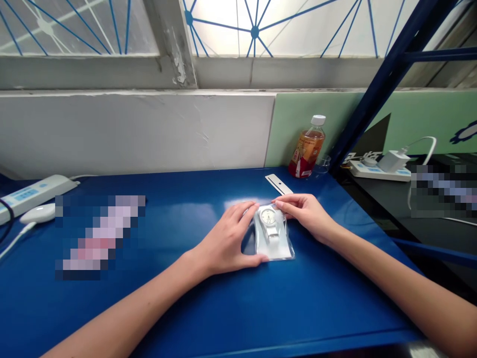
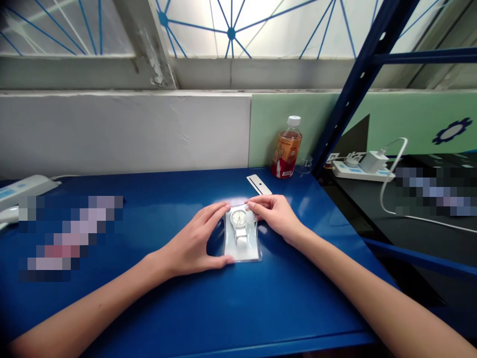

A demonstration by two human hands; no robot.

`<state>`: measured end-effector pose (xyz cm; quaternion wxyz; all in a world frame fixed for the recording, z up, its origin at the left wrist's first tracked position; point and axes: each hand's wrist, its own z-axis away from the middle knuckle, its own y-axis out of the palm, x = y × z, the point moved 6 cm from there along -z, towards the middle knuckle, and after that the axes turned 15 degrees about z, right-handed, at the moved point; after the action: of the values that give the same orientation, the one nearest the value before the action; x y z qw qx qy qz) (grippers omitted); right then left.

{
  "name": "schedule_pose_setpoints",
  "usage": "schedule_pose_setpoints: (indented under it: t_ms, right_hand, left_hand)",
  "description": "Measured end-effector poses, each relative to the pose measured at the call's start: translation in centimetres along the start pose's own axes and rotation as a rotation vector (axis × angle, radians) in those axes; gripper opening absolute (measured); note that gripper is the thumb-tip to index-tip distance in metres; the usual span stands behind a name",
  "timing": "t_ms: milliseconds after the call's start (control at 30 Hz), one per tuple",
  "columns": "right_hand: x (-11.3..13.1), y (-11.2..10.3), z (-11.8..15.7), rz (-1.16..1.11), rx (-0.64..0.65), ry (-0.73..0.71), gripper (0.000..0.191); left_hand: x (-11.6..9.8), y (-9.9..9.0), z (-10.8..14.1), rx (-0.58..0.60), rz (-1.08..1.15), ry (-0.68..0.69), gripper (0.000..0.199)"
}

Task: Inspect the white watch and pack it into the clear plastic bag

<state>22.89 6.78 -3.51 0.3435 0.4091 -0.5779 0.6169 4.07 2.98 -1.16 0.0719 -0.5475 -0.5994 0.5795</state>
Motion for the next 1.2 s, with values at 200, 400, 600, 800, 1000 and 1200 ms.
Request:
schedule_pose_setpoints:
  t_ms: [200, 400, 600, 800, 1000, 1200]
  right_hand:
    - [3.2, -0.7, 1.3, 0.691, -0.11, -0.55, 0.027]
    - [2.9, 0.6, 2.8, 0.936, 0.239, -0.703, 0.084]
    - [1.7, 1.2, 2.7, 0.931, 0.312, -0.637, 0.102]
    - [2.1, 1.1, 2.7, 0.993, 0.274, -0.608, 0.103]
    - [1.8, 1.7, 3.4, 1.031, 0.359, -0.546, 0.109]
    - [1.6, 2.2, 3.7, 1.021, 0.373, -0.558, 0.11]
  left_hand:
    - [0.2, -0.1, 0.1, 0.033, -0.064, -0.053, 0.081]
    - [0.7, 0.5, 0.4, 0.135, -0.083, -0.074, 0.084]
    - [1.2, 0.7, 0.5, 0.164, -0.08, -0.136, 0.086]
    - [1.0, 0.4, 0.4, 0.144, -0.085, -0.129, 0.088]
    - [1.4, 0.7, 0.6, 0.201, -0.06, -0.172, 0.098]
    - [1.6, 1.0, 0.8, 0.216, -0.06, -0.171, 0.097]
